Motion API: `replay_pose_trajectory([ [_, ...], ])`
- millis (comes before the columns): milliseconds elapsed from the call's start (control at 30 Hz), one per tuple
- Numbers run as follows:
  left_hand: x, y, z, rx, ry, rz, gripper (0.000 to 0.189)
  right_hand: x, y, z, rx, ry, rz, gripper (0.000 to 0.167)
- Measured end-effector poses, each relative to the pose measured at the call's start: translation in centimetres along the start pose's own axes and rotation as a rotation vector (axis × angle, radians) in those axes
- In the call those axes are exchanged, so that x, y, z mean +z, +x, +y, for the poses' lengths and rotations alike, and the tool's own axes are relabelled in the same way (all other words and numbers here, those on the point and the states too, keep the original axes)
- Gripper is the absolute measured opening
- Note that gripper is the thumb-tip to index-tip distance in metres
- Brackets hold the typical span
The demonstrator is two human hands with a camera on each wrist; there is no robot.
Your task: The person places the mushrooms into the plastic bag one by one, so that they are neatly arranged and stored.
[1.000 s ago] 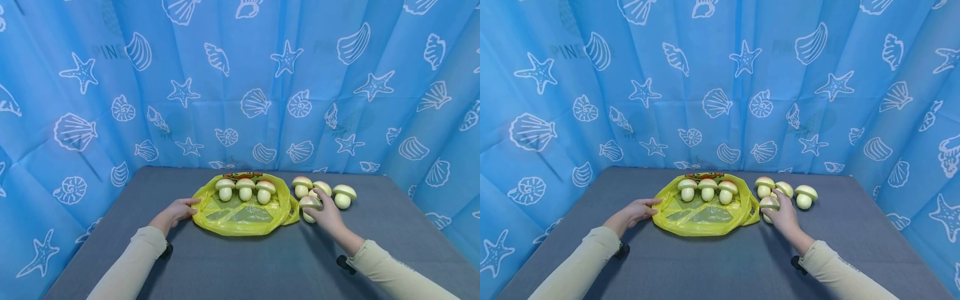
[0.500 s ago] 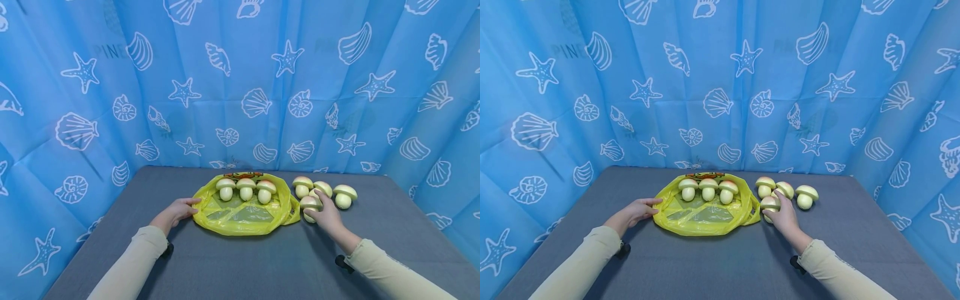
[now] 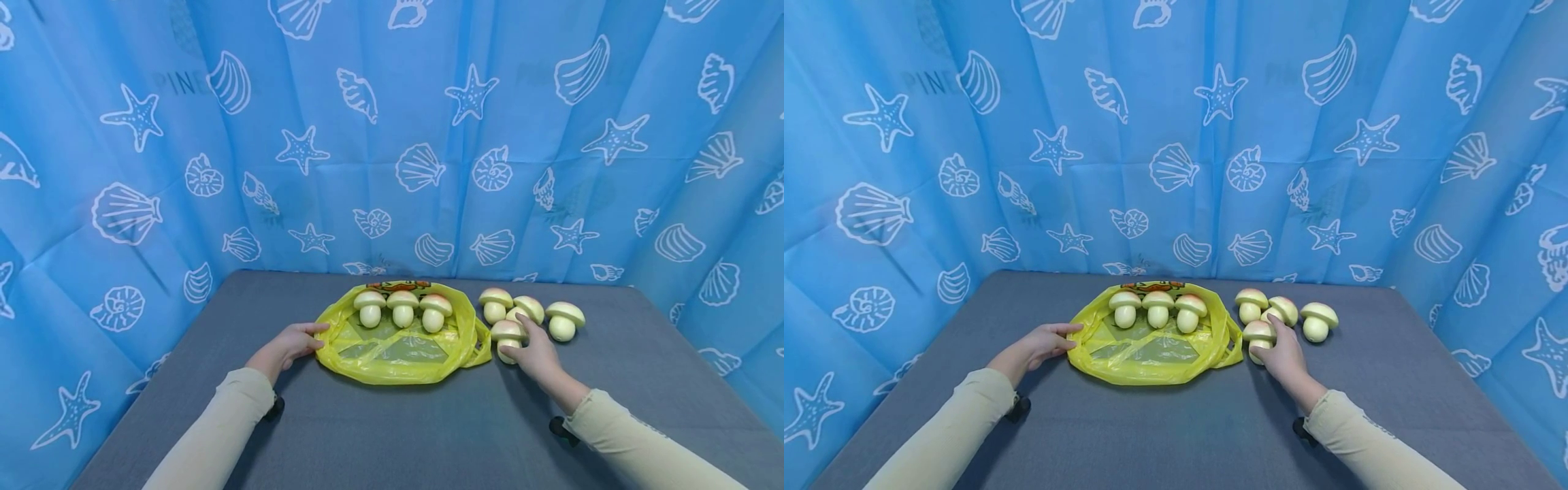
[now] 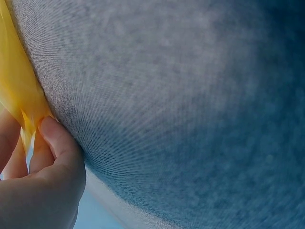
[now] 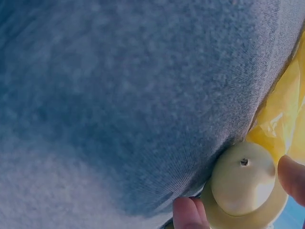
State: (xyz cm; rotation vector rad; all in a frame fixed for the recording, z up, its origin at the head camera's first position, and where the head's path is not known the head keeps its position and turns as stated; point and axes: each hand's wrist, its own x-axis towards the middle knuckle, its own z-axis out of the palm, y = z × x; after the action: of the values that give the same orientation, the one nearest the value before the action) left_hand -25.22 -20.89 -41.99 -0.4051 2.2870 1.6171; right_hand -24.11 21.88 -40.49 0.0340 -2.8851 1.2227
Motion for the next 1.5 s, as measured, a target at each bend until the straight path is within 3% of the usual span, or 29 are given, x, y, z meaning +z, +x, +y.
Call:
replay_pose_trajectory([
  [367,-0.4,1.0,-0.7,0.011,0.027,-0.011,0.049,0.1,-0.1,-0.9,0.02,-0.023,-0.031,0.076],
  [733,0.1,0.0,-0.1,0.006,-0.007,0.004,0.047,-0.1,-0.1,-0.9,0.048,-0.006,-0.035,0.073],
  [1133,0.1,-0.2,-0.2,0.0,-0.003,0.007,0.047,-1.2,-0.8,-1.4,0.087,0.097,-0.032,0.074],
  [1500,0.0,0.1,-0.2,0.002,-0.021,0.009,0.047,-2.2,-1.5,-3.0,0.149,0.265,-0.078,0.078],
])
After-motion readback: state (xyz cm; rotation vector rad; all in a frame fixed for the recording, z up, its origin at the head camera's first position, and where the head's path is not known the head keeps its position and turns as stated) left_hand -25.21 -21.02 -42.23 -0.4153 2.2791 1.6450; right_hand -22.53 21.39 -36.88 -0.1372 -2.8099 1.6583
